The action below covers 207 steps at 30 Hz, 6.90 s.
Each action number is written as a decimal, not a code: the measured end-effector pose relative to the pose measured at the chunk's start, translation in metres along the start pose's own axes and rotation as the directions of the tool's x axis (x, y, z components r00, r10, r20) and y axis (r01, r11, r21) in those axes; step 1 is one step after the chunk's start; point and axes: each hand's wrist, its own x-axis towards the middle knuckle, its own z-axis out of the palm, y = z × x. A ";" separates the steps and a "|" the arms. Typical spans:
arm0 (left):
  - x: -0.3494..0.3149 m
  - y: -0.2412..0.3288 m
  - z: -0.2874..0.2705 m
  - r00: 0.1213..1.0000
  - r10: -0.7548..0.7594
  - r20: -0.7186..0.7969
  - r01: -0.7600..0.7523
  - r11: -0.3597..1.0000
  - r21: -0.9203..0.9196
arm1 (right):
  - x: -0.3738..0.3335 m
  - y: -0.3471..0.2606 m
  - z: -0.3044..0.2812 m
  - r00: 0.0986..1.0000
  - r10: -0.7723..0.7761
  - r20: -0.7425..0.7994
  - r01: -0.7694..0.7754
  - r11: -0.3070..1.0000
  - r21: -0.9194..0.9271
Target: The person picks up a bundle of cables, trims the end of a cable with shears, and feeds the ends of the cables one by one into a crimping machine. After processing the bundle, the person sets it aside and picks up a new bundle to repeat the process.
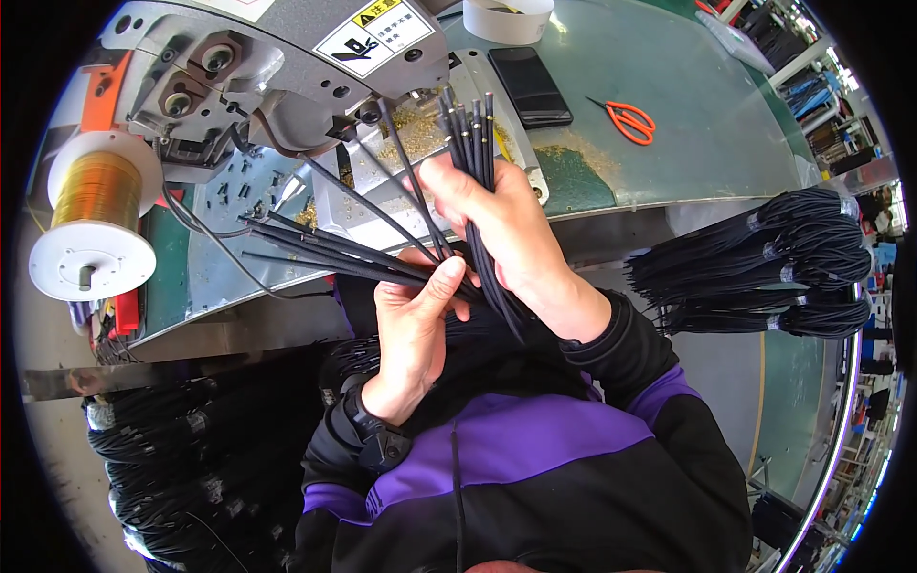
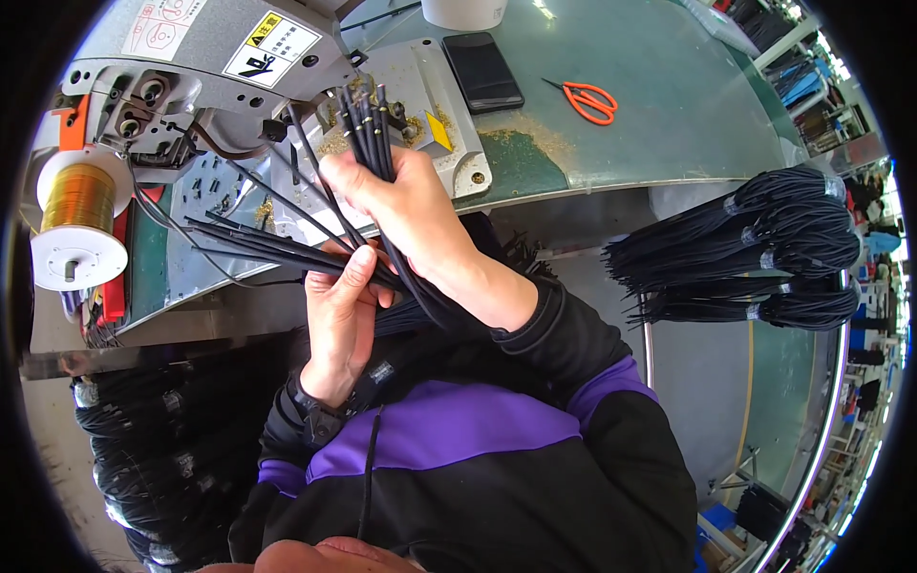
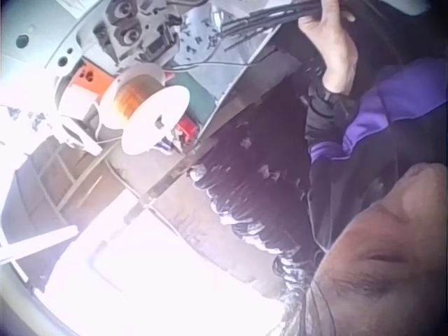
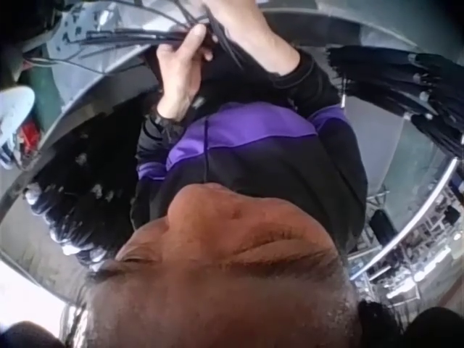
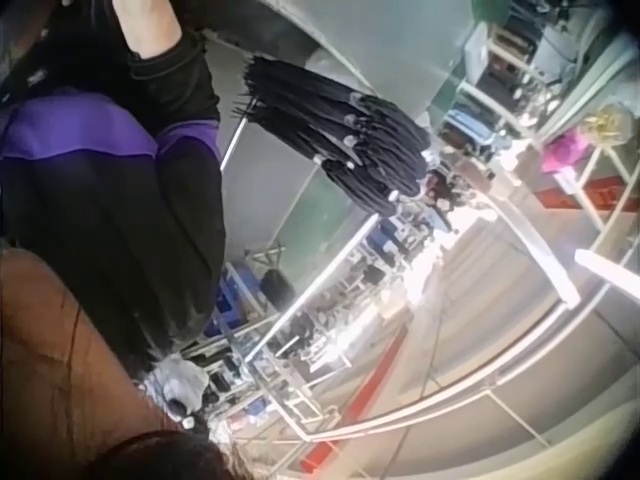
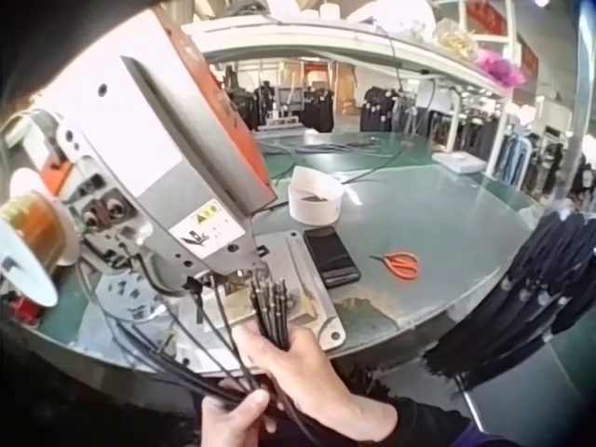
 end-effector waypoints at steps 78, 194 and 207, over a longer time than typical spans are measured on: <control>0.012 0.021 0.000 0.986 0.165 0.001 -0.165 0.983 -0.086 | 0.003 -0.015 0.004 0.977 0.207 -0.049 -0.185 0.941 0.285; 0.008 0.014 -0.003 0.987 0.157 0.032 -0.155 0.986 -0.055 | 0.016 -0.006 -0.004 0.974 0.226 0.018 -0.223 0.941 0.256; 0.007 0.010 -0.003 0.997 0.065 0.031 -0.067 0.994 0.085 | 0.017 -0.005 -0.011 0.985 0.149 0.089 -0.160 0.979 0.130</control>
